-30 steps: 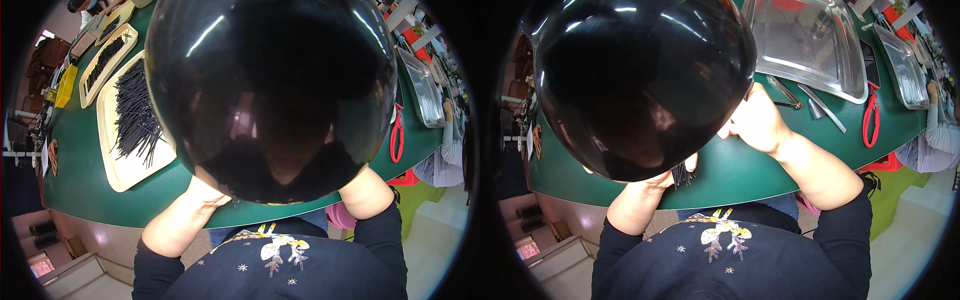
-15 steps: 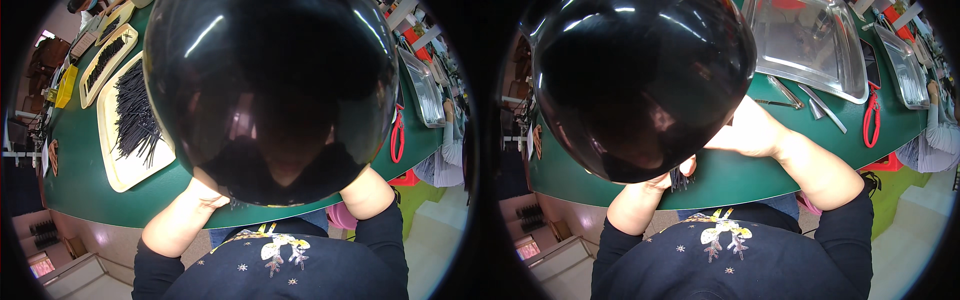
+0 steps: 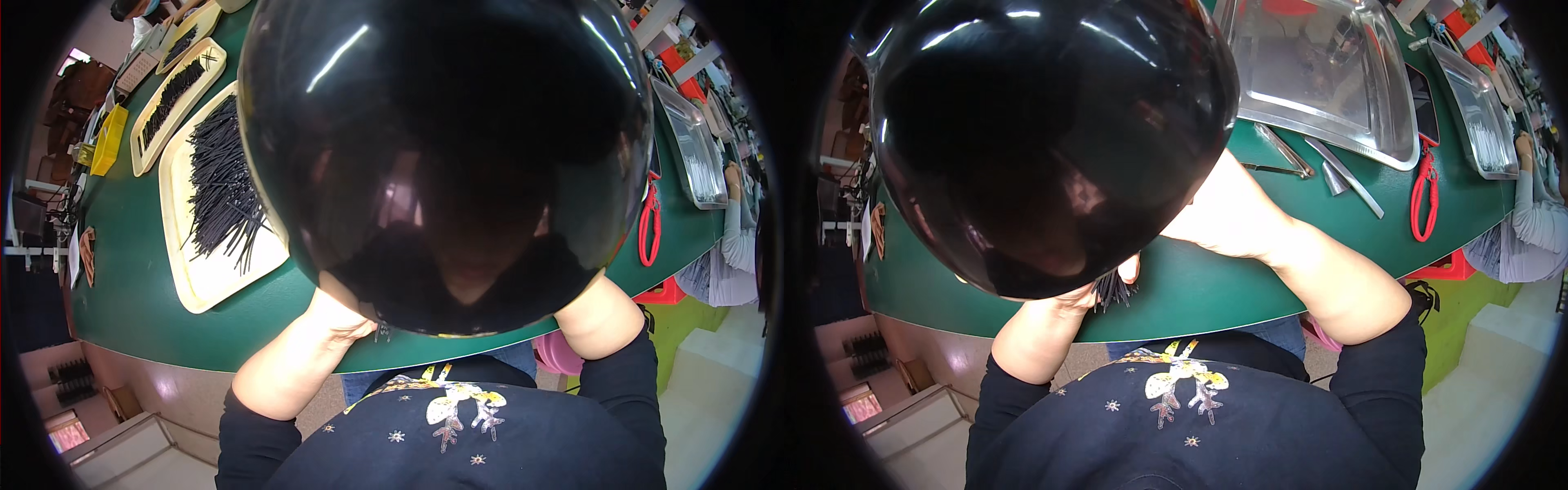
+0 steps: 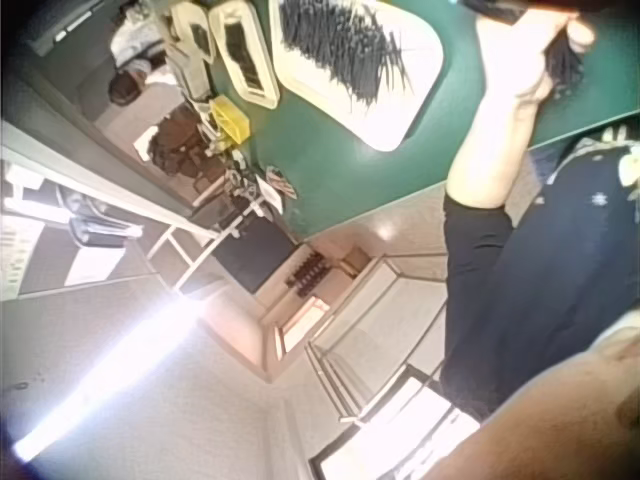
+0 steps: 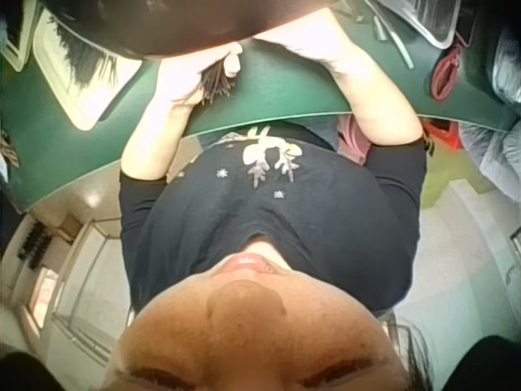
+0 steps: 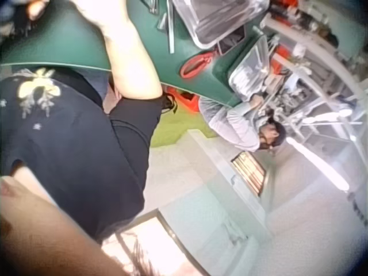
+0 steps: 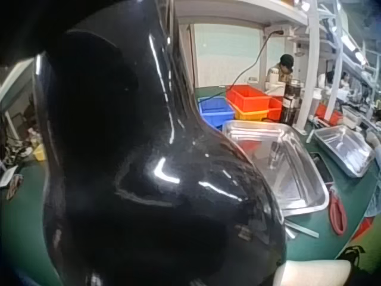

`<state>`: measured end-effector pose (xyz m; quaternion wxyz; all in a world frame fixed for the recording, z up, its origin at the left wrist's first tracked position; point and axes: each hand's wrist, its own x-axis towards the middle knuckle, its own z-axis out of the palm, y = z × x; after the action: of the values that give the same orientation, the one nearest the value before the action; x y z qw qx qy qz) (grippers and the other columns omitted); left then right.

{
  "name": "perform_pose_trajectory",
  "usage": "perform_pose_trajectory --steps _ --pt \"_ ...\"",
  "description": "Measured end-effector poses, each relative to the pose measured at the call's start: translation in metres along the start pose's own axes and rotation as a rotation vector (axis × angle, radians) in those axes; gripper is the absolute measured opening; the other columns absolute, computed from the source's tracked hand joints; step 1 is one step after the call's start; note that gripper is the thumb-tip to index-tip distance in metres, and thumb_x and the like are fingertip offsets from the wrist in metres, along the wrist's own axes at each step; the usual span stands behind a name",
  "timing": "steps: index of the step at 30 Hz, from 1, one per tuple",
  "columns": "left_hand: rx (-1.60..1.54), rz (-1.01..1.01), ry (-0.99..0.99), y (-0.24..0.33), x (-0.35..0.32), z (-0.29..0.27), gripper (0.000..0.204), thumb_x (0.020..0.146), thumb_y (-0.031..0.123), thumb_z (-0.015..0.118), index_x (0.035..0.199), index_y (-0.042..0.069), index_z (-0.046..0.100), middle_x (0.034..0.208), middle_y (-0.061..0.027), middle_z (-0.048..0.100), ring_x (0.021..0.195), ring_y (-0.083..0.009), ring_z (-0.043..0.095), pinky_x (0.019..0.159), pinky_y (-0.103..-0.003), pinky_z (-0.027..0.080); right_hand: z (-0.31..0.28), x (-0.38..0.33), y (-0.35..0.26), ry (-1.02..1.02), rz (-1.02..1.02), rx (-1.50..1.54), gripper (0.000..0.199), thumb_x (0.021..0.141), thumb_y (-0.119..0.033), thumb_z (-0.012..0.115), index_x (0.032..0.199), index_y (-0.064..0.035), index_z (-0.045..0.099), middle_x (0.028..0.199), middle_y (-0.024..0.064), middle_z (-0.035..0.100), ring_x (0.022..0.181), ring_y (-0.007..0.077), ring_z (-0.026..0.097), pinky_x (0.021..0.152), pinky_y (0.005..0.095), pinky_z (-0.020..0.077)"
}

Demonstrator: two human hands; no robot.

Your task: The person gathers hairpins from a tray into a bundle by hand, holds them under a lamp, and places the bundle into a metal tray.

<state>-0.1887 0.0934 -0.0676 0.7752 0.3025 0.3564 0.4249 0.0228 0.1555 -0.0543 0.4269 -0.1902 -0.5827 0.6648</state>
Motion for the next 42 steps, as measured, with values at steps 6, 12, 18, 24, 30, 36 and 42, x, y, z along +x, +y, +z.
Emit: perform_pose_trajectory --steps 6,12,18,24,30,36,42 --pt "-0.004 0.001 0.020 -0.001 -0.002 -0.004 0.021 0.093 0.016 0.059 0.101 -0.003 0.060 0.076 -0.0102 0.064 0.063 -0.0167 0.064 0.057 -0.026 0.054 0.004 0.003 0.003 0.016 -0.031 -0.054 0.032 0.082 -0.010 0.067 0.111 -0.0002 0.059 0.089 0.0105 0.064 0.071 0.0093 0.059 0.059 0.0239 0.0467" --pt "-0.003 0.000 0.015 0.000 -0.001 -0.003 0.021 0.093 0.016 0.059 0.101 -0.003 0.060 0.076 -0.0101 0.064 0.063 -0.0167 0.064 0.057 -0.026 0.054 0.010 0.007 -0.001 0.039 -0.090 -0.158 0.029 0.082 -0.009 0.066 0.109 -0.0004 0.060 0.088 0.0101 0.063 0.069 0.0086 0.058 0.057 0.0236 0.0457" --pt "-0.004 0.005 0.036 -0.002 -0.002 -0.008 0.021 0.093 0.017 0.059 0.101 -0.003 0.060 0.076 -0.0100 0.064 0.063 -0.0167 0.064 0.057 -0.026 0.054 -0.001 0.010 -0.007 0.094 -0.148 -0.299 0.021 0.085 -0.008 0.063 0.104 -0.0004 0.062 0.083 0.0084 0.063 0.065 0.0076 0.056 0.054 0.0231 0.0433" --pt "-0.023 -0.006 0.084 -0.005 -0.006 -0.015 0.021 0.093 0.017 0.059 0.100 -0.003 0.060 0.075 -0.0099 0.064 0.063 -0.0167 0.064 0.056 -0.027 0.054 -0.032 0.018 -0.045 0.490 0.068 -0.558 0.010 0.087 -0.011 0.062 0.084 -0.0008 0.061 0.064 0.0005 0.056 0.055 0.0063 0.051 0.050 0.0227 0.0399" --pt "-0.013 0.002 0.118 -0.008 -0.006 -0.017 0.022 0.093 0.018 0.059 0.100 -0.003 0.060 0.074 -0.0095 0.064 0.063 -0.0168 0.064 0.056 -0.027 0.054 -0.013 0.019 -0.051 0.468 0.023 -1.000 0.021 0.088 -0.013 0.062 0.101 0.0030 0.063 0.077 0.0104 0.066 0.063 0.0103 0.059 0.060 0.0260 0.0473" --pt "0.018 0.024 0.085 -0.014 -0.007 -0.021 0.025 0.091 0.021 0.061 0.097 -0.003 0.061 0.071 -0.0094 0.064 0.061 -0.0168 0.064 0.055 -0.028 0.054 0.027 0.011 -0.023 0.240 0.041 -0.307 0.022 0.087 -0.012 0.063 0.104 0.0018 0.062 0.085 0.0058 0.066 0.074 0.0089 0.058 0.064 0.0248 0.0477" --pt "-0.018 -0.004 0.037 -0.013 -0.008 -0.023 0.025 0.090 0.021 0.063 0.096 -0.003 0.062 0.071 -0.0096 0.064 0.060 -0.0168 0.064 0.055 -0.029 0.055 -0.014 0.004 -0.003 -0.197 0.064 0.339 0.023 0.086 -0.015 0.067 0.101 0.0007 0.061 0.086 0.0052 0.063 0.075 0.0102 0.058 0.063 0.0250 0.0473"
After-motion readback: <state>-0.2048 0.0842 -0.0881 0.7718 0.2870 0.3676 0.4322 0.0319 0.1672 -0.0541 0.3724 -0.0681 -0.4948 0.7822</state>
